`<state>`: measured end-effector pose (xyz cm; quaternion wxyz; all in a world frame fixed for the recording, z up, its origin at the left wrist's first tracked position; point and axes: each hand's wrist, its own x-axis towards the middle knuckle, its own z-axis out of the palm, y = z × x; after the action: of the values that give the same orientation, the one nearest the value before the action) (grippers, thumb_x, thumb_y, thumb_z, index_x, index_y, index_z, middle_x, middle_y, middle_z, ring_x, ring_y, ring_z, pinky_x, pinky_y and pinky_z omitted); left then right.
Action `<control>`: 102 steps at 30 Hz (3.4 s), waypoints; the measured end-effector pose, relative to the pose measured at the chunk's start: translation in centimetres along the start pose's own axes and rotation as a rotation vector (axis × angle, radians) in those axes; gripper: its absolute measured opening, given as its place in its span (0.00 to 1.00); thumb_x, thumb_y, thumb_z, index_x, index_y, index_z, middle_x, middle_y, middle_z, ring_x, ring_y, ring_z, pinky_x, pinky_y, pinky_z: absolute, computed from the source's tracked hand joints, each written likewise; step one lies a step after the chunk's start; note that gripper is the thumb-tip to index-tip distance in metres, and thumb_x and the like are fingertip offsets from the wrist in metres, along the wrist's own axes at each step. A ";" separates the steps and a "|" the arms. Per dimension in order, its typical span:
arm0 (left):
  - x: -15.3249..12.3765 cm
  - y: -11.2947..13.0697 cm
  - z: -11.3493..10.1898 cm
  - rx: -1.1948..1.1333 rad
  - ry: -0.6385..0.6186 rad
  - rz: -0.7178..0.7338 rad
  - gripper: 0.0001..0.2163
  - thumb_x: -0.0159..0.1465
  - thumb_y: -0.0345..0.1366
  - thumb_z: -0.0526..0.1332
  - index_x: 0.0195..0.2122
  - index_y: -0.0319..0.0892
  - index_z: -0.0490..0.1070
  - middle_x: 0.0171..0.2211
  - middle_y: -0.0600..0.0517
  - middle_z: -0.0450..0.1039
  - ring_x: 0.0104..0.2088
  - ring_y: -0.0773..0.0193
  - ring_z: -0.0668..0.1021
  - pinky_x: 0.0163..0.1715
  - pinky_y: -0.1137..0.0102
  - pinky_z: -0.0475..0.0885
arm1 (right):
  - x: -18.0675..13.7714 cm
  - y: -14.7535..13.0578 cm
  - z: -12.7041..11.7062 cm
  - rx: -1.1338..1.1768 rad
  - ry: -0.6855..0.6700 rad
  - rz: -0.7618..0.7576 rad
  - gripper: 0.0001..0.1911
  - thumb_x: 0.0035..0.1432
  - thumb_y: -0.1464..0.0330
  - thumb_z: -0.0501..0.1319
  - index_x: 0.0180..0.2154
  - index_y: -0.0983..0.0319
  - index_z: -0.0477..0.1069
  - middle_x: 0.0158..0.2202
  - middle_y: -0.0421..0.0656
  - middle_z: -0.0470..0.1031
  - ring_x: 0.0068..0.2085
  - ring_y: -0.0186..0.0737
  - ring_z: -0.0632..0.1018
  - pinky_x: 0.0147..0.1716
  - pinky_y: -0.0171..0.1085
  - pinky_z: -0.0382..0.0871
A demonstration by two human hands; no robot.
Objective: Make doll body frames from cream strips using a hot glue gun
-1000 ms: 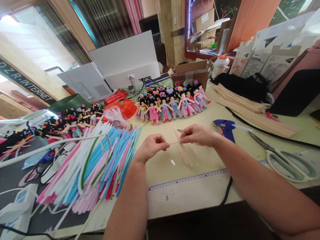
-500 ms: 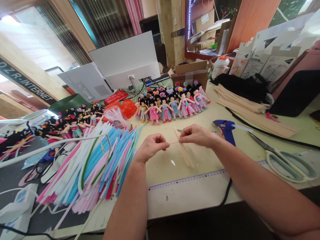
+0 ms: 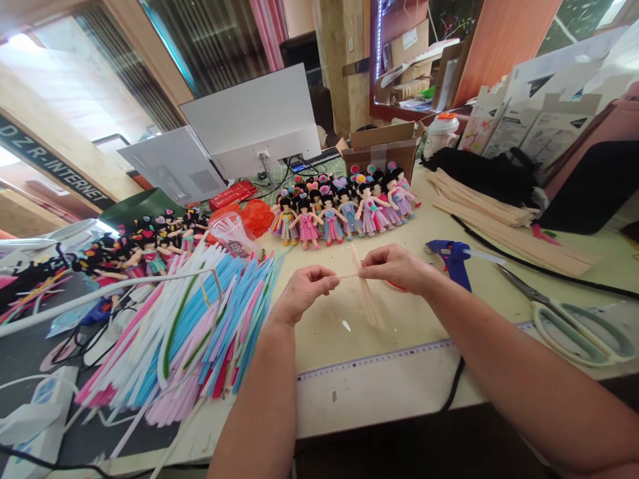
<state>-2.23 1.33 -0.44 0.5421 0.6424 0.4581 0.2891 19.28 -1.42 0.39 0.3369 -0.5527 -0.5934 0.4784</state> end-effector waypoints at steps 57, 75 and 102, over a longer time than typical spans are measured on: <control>0.1 0.1 0.4 -0.250 0.154 -0.008 0.12 0.42 0.39 0.72 0.21 0.39 0.73 0.20 0.54 0.70 0.23 0.70 0.70 0.28 0.71 0.65 | 0.3 0.2 0.0 0.037 0.115 -0.030 0.14 0.40 0.57 0.64 0.22 0.62 0.71 0.19 0.35 0.60 0.23 0.30 0.58 0.23 0.34 0.51; -0.1 0.4 0.3 -0.301 0.127 -0.002 0.12 0.42 0.38 0.72 0.21 0.39 0.71 0.19 0.55 0.68 0.23 0.71 0.68 0.27 0.72 0.64 | 0.5 0.6 0.0 0.048 0.103 -0.057 0.15 0.41 0.57 0.65 0.23 0.62 0.71 0.21 0.37 0.63 0.24 0.31 0.60 0.24 0.35 0.53; 0.7 -0.5 4.2 -0.370 0.214 0.083 0.11 0.43 0.40 0.71 0.23 0.40 0.75 0.24 0.53 0.71 0.27 0.67 0.69 0.29 0.70 0.63 | 0.9 1.2 1.4 0.141 0.058 -0.072 0.20 0.45 0.52 0.65 0.24 0.64 0.74 0.19 0.36 0.63 0.22 0.29 0.61 0.21 0.32 0.53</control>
<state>1.61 0.16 -2.07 0.5868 0.5160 0.4252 0.4567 18.19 -0.85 -1.32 0.4091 -0.5197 -0.5676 0.4902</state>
